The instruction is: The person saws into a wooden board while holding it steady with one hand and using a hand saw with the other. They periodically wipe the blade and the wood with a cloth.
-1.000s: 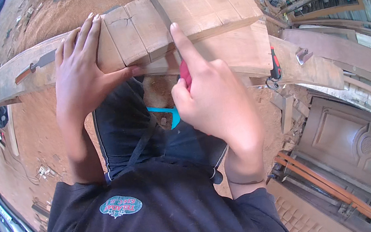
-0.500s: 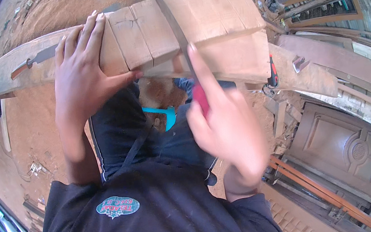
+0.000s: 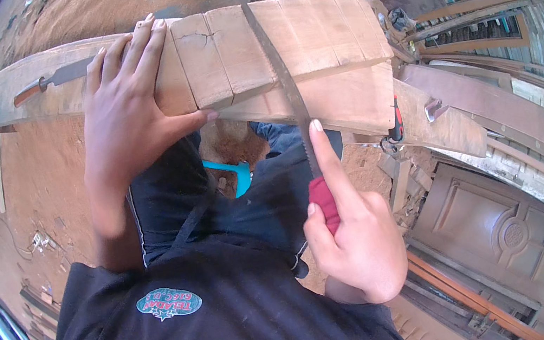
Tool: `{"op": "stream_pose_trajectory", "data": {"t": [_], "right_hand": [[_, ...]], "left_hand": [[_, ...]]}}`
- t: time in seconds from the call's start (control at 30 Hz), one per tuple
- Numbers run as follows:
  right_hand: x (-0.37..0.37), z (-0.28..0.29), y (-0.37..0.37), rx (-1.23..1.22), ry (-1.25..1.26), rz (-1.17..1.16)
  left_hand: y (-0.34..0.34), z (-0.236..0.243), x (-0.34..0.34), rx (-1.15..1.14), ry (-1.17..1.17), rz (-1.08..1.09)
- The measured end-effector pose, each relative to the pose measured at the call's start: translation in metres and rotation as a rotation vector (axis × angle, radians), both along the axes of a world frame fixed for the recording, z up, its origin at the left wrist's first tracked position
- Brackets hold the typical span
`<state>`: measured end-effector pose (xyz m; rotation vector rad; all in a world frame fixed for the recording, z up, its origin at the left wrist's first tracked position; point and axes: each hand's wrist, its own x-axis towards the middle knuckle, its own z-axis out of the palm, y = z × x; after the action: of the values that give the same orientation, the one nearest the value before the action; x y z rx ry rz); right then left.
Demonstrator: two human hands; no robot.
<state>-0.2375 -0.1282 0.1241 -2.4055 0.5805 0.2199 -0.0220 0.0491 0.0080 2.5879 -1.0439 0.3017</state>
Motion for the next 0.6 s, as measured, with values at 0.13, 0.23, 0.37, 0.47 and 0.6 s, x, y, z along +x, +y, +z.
{"op": "stream_pose_trajectory", "data": {"t": [0.13, 0.23, 0.37, 0.47, 0.6], "right_hand": [[0.039, -0.021, -0.001, -0.073, -0.073, 0.027], [0.022, -0.017, -0.002, -0.076, -0.068, 0.029], [0.004, -0.012, -0.004, -0.055, -0.063, 0.024], [0.038, -0.021, -0.005, -0.044, -0.077, 0.014], [0.020, -0.021, 0.005, -0.171, -0.039, 0.042]], "left_hand": [[-0.003, -0.006, 0.002, -0.047, -0.052, -0.019], [-0.001, -0.005, 0.001, -0.022, -0.031, 0.011], [-0.002, -0.007, -0.002, -0.048, -0.027, 0.026], [-0.004, -0.005, -0.001, -0.034, -0.034, 0.018], [-0.003, -0.007, -0.003, -0.047, -0.019, 0.034]]}}
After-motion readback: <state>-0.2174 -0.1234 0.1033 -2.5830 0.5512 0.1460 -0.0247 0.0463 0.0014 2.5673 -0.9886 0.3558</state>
